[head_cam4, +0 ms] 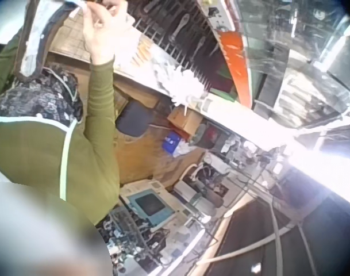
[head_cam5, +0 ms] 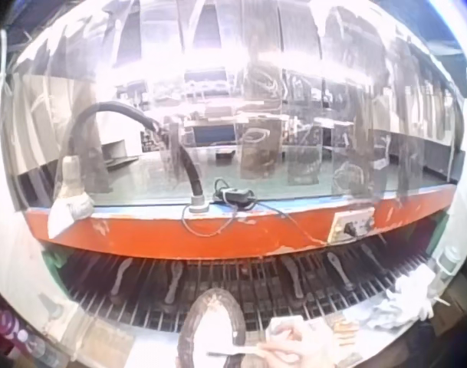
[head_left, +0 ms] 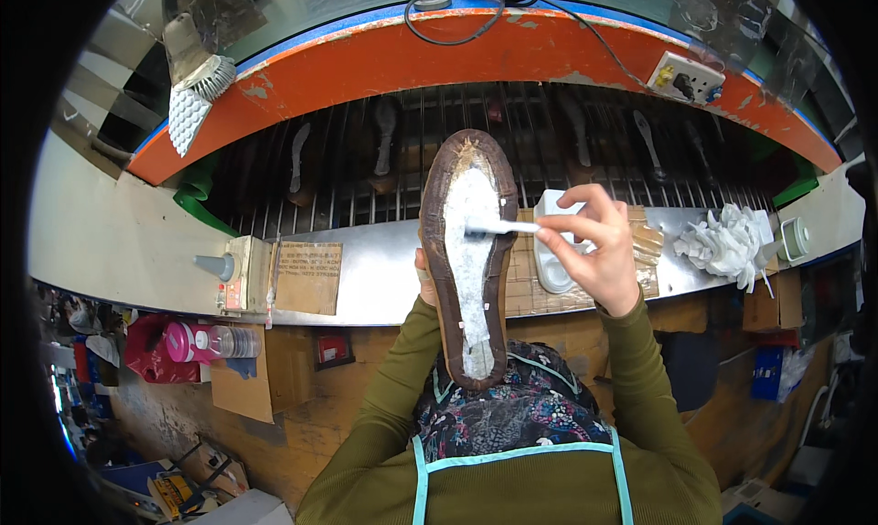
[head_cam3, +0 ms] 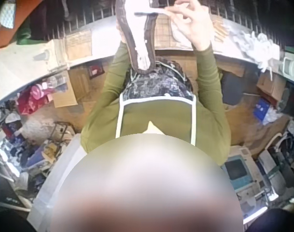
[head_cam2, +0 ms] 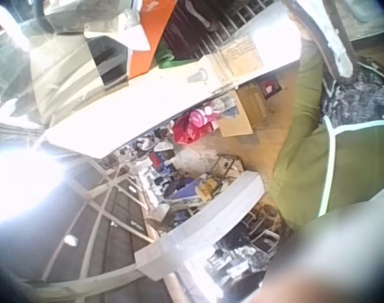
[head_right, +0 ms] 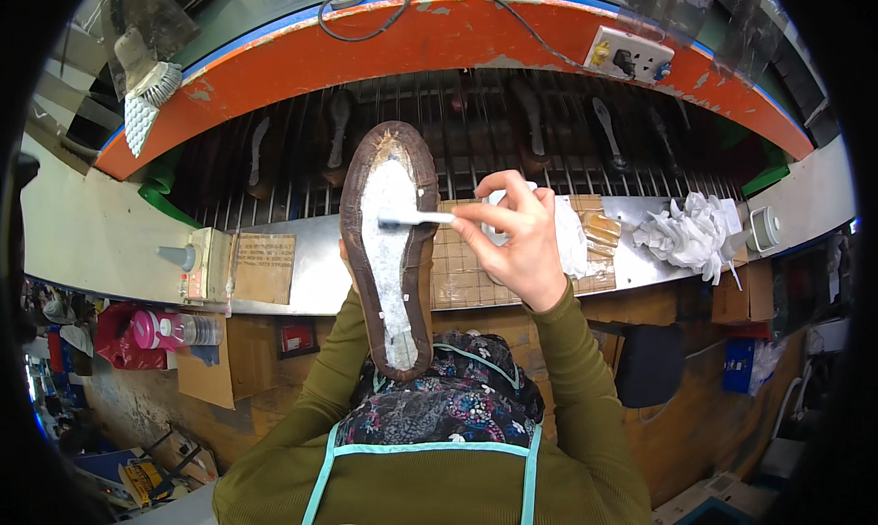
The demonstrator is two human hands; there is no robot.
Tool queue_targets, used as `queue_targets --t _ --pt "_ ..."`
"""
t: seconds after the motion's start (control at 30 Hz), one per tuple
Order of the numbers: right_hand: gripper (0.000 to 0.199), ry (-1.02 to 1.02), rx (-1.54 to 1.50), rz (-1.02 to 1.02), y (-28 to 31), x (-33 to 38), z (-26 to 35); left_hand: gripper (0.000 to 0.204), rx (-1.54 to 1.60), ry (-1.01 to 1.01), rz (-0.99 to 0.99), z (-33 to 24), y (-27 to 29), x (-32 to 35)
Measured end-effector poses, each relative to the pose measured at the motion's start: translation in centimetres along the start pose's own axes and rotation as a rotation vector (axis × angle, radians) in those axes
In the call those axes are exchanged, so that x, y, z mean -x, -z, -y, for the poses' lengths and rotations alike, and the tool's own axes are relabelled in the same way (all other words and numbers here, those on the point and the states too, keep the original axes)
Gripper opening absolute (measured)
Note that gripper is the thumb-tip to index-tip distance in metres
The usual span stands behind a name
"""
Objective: The person applies a white adhesive to the soles of two shoes using a small brush. They repeatedly dip the brush into a container and spread the glue along the edges and center of each sole, then set the shoes aside.
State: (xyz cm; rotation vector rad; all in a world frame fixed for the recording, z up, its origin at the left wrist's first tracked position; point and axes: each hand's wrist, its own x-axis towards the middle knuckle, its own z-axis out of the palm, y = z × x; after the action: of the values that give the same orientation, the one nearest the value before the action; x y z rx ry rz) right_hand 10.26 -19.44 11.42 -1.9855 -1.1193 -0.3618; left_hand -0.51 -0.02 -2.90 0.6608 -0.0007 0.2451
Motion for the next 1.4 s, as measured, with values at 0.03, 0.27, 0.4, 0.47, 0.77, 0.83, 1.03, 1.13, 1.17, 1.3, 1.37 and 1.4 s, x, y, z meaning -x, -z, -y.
queue_targets --t 0.03,0.27,0.4,0.47,0.77,0.83,1.03,1.13,1.17,1.3,1.37,1.4 --pt "0.012 -0.002 0.057 -0.03 -0.5 -0.2 -0.4 0.099 -0.007 0.006 -0.036 0.0 0.5 0.0" --pt "0.015 0.099 0.348 -0.236 -4.2 0.8 -2.6 0.091 0.047 0.003 -0.17 3.0 6.2 -1.9" --pt "0.014 -0.144 0.107 -0.034 -3.7 7.0 -2.1 0.082 -0.053 0.017 -0.262 4.0 7.8 -2.8" --pt "0.011 -0.491 -0.131 0.043 -3.0 10.3 -2.9 0.071 0.243 0.088 -0.309 4.2 7.9 -3.4" --pt "0.008 -0.665 0.575 0.085 -5.7 18.7 -9.9 0.055 0.534 0.192 -0.116 8.9 13.3 -15.6" --pt "0.008 -0.645 0.619 0.071 -7.0 18.9 -10.9 0.048 0.347 0.199 -0.142 10.0 15.9 -19.3" --pt "0.011 -0.725 0.603 0.059 -7.6 18.2 -11.0 0.034 0.725 0.263 -0.661 12.3 19.1 -24.3" --pt "0.013 -0.77 0.6 0.07 -7.1 18.1 -10.8 0.027 0.592 0.323 -0.901 10.8 18.5 -21.9" --pt "0.013 -0.774 0.613 0.065 -7.1 18.1 -10.8 0.027 0.527 0.354 -0.863 10.1 18.0 -20.4" --pt "0.012 -0.809 0.595 0.098 -7.8 17.5 -11.1 0.036 0.218 0.441 -0.668 7.2 15.0 -12.9" --pt "0.014 -0.765 0.691 0.248 -7.8 16.4 -11.6 0.043 0.219 0.536 -0.618 5.8 13.2 -8.8" --pt "0.015 -0.748 0.732 0.312 -7.7 15.5 -12.1 0.044 0.215 0.606 -0.682 5.0 12.3 -7.0"
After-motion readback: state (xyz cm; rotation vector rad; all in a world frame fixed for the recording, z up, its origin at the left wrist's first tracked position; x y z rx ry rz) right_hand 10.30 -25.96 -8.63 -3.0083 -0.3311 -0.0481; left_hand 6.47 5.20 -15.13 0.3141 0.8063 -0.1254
